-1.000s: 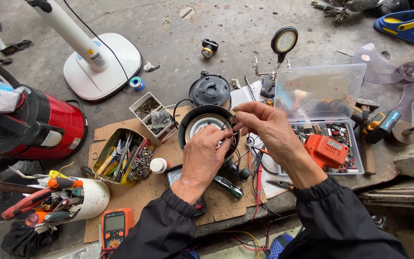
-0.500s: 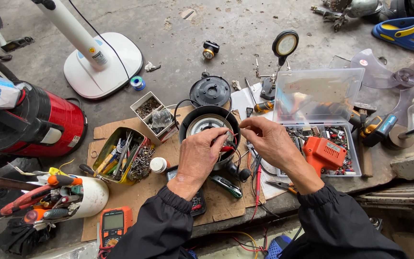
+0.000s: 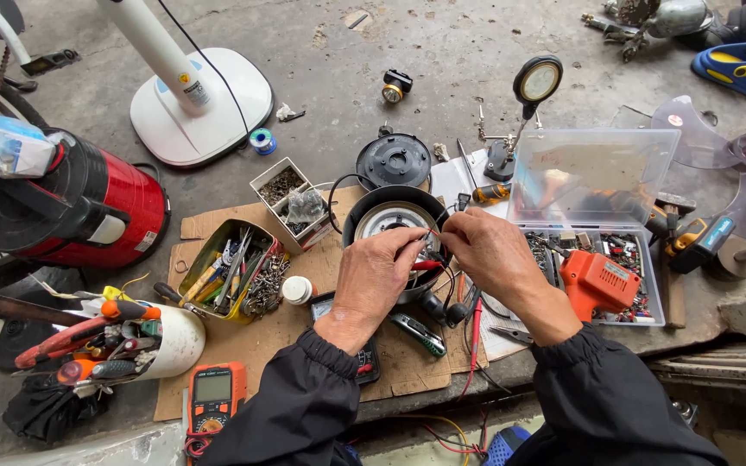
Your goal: The person is repairing an electronic motor component by stripping wire insulation, twisting wires together, and soldering the connections.
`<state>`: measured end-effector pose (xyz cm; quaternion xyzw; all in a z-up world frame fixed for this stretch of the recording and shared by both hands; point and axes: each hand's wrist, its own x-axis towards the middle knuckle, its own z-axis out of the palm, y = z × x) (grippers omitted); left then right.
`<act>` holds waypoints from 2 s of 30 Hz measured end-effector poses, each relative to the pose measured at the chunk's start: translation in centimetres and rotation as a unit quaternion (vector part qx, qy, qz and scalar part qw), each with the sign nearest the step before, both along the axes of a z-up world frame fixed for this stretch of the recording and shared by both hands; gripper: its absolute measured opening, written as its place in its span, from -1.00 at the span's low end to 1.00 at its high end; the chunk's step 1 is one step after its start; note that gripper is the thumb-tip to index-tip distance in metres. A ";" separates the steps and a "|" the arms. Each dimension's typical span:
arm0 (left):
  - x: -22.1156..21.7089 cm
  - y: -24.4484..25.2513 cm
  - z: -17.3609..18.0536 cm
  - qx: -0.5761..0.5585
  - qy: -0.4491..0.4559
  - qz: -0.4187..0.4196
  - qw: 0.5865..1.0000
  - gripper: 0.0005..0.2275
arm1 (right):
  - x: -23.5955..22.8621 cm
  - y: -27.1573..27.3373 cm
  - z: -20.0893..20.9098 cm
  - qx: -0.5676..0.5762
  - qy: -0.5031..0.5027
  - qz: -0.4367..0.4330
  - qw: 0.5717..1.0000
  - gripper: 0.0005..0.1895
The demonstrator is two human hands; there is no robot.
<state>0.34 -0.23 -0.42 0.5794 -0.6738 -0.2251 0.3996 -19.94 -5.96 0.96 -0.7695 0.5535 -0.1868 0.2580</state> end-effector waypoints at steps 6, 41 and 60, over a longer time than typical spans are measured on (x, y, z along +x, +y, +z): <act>-0.1 0.4 1.2 0.067 0.062 0.024 0.996 -0.78 | -0.4 0.8 0.4 0.083 -0.244 -0.087 0.962 -0.89; -0.5 -0.3 2.0 0.186 0.318 0.020 0.929 -0.79 | 0.5 1.4 -0.3 0.236 -0.489 -0.061 0.838 -0.77; -9.9 13.1 1.8 0.283 0.532 0.142 0.786 -0.82 | -3.5 16.7 2.6 0.250 -0.468 -0.163 0.832 -0.76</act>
